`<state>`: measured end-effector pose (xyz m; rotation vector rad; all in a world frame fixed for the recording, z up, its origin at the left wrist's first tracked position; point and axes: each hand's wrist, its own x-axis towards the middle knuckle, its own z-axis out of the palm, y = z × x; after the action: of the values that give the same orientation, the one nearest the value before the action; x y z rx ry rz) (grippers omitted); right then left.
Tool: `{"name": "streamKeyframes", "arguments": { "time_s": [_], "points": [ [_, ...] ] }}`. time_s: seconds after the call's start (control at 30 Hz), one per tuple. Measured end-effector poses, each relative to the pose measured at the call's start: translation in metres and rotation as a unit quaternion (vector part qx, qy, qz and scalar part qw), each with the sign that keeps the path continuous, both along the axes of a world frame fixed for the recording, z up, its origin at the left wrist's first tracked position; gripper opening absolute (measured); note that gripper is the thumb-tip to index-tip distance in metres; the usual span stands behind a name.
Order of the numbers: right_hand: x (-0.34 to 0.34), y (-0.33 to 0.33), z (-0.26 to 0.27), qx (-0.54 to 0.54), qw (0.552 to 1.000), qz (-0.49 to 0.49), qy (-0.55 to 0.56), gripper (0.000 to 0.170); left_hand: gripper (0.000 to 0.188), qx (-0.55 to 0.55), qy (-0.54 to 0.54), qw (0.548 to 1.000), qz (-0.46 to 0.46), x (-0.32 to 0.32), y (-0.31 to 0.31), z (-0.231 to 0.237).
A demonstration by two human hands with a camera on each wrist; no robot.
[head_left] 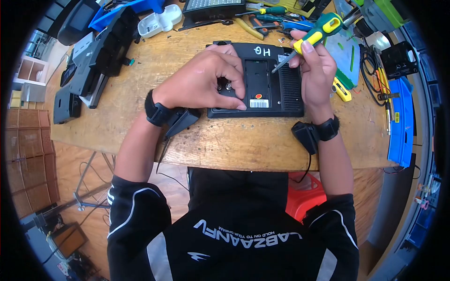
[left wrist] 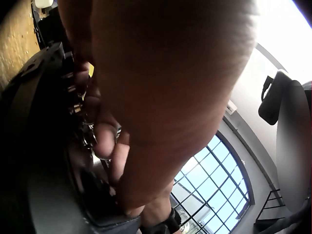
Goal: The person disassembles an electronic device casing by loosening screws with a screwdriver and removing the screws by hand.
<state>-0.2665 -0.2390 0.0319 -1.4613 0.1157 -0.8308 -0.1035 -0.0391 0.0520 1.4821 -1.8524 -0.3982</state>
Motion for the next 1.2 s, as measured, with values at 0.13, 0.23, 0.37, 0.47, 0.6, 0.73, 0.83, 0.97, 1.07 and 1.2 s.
{"name": "streamKeyframes", "arguments": {
  "time_s": [0.13,0.23,0.37,0.47,0.6,0.73,0.83,0.97,1.07,1.2],
  "points": [
    [0.0023,-0.0003,-0.0043,0.007,1.0,-0.008,-0.002,0.031,0.023,-0.016,-0.012,0.999,-0.03,-0.0013,0.003,0.0027],
    [0.003,-0.0007,-0.0043,0.017,1.0,-0.015,0.006,0.031,0.023,0.001,0.01,0.999,-0.037,0.0013,0.0044,0.0015],
    [0.0027,0.0003,-0.004,0.022,1.0,-0.013,0.007,0.031,0.017,0.002,-0.001,1.0,-0.027,0.0019,0.0037,0.0],
    [0.0034,0.0013,-0.004,0.023,1.0,-0.018,0.011,0.031,0.017,0.004,-0.014,1.0,-0.016,-0.0011,0.002,0.0021],
    [0.0028,-0.0004,-0.006,0.017,1.0,-0.009,0.013,0.03,0.019,0.003,-0.015,1.0,-0.004,-0.0027,0.0012,0.0012],
    [0.0014,-0.0043,-0.0081,-0.015,0.999,0.002,0.029,0.035,0.02,0.016,-0.018,1.0,0.005,-0.0035,0.0013,0.0037],
    [0.004,0.0004,-0.0058,0.013,1.0,-0.013,0.012,0.03,0.021,0.005,-0.01,1.0,-0.02,-0.0026,0.0033,0.005],
    [0.0037,0.0008,-0.0059,0.019,1.0,-0.011,0.01,0.03,0.02,0.026,0.026,0.999,-0.037,0.0007,0.0034,0.0018],
    [0.0041,-0.0002,-0.0066,0.018,1.0,-0.008,0.015,0.031,0.018,0.027,0.019,0.999,-0.019,-0.0007,0.0032,0.0014],
    [0.004,-0.0014,-0.0083,0.014,1.0,-0.007,0.014,0.031,0.018,0.03,-0.006,0.999,-0.015,-0.0019,0.0027,0.0035]
  ]
}}
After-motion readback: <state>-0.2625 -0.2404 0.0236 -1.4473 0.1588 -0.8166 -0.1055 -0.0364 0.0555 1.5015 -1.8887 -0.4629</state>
